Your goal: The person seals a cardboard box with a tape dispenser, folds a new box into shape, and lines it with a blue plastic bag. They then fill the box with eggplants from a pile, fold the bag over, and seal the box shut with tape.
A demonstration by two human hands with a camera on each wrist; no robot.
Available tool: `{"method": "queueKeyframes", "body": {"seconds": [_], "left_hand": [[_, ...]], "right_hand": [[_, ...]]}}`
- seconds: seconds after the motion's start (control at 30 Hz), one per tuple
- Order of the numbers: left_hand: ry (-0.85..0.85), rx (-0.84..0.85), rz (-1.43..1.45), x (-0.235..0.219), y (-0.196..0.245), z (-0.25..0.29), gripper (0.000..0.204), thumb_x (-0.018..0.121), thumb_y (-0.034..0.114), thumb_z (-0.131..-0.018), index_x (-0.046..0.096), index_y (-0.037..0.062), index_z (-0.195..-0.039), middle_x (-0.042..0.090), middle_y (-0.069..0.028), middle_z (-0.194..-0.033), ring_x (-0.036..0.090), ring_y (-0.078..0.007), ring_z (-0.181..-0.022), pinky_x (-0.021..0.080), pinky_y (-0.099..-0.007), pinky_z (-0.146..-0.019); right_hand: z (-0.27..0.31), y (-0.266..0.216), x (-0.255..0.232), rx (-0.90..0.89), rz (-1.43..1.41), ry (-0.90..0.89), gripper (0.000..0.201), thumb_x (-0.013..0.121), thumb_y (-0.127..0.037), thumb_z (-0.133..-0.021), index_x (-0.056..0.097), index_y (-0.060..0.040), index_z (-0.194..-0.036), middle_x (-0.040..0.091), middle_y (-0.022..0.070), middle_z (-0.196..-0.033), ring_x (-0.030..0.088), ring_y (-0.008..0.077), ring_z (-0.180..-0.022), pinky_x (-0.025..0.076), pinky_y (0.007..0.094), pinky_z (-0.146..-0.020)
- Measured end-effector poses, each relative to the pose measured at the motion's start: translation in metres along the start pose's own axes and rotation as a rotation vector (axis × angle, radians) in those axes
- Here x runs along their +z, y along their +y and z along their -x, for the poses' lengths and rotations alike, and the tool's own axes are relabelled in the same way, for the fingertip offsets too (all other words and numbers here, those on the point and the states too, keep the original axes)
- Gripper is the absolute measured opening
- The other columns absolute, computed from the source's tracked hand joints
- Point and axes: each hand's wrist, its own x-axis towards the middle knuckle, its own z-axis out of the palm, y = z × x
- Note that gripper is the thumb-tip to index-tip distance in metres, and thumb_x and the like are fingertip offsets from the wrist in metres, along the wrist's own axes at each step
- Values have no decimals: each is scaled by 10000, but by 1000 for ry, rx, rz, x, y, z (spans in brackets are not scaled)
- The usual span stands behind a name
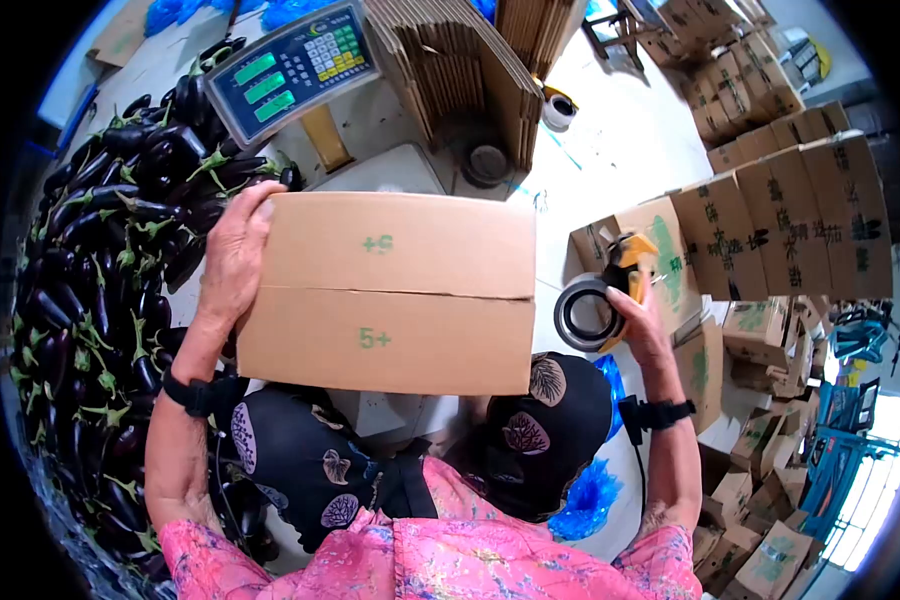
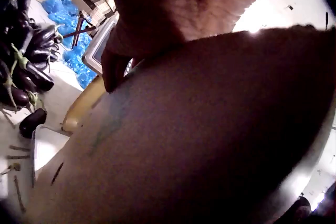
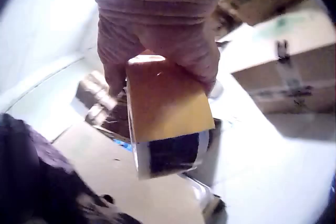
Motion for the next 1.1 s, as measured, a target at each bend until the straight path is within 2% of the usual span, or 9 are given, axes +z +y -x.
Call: {"method": "queueKeyframes", "body": {"seconds": [0.17,0.3,0.47,0.63,0.77,0.9,0.93,1.0,1.1], "left_hand": [[12,90,-17,2,-5,-7,264,466,179,-1017,602,4,-1162,634,-156,-1076,630,-284,-1009,472,-347,-912],[26,45,27,-1,2,-4,237,476,176,-1013,606,18,-1132,613,-163,-1007,622,-317,-962,477,-375,-873],[104,81,65,2,-9,2,236,507,194,-1010,608,34,-1151,616,-169,-1022,615,-338,-949,482,-395,-852],[141,96,106,2,-16,3,276,532,198,-1004,592,31,-1215,614,-176,-1070,616,-343,-991,481,-394,-897],[388,355,-35,-13,15,10,431,612,344,-973,583,-25,-1194,608,-185,-1036,615,-367,-984,492,-416,-906],[-192,-197,752,-60,76,30,604,602,586,-932,569,69,-1241,624,-66,-987,602,-146,-922,494,-303,-835],[-265,-126,791,-60,76,30,713,580,694,-889,555,74,-1242,621,-22,-928,565,-86,-877,483,-262,-797],[-254,-110,749,-47,88,38,449,577,453,-987,588,28,-1131,636,-16,-885,574,-86,-826,487,-260,-751],[-241,-147,841,-49,92,39,246,546,240,-1029,597,-1,-1028,631,-11,-826,584,-74,-763,496,-256,-701]], "right_hand": [[38,-141,68,-249,277,-23,694,816,-100,-689,484,-1,-1291,625,105,-1114,639,197,-990,547,331,-862],[59,-187,126,-383,300,-329,557,876,-125,-667,613,-12,-1144,687,93,-1039,683,198,-935,573,344,-827],[30,-152,188,-647,528,-574,608,823,-206,-718,539,19,-1206,685,141,-1013,685,257,-894,538,358,-813],[29,-154,195,-665,782,-656,743,876,-139,-716,441,18,-1297,675,94,-1135,674,163,-996,538,320,-911],[34,-150,195,-762,786,-627,673,850,-167,-748,469,28,-1268,696,81,-1068,686,170,-974,548,317,-875],[41,-157,205,-753,895,-590,672,841,-187,-757,461,44,-1261,678,128,-1080,693,203,-985,548,320,-864],[40,-157,208,-790,889,-587,660,821,-196,-735,466,34,-1241,660,152,-1032,684,260,-942,546,347,-828],[40,-154,213,-863,877,-580,637,780,-216,-691,474,13,-1200,626,202,-936,667,376,-855,543,400,-756],[49,-163,219,-871,906,-569,639,780,-207,-691,469,6,-1207,626,205,-938,665,394,-838,551,411,-743]]}}
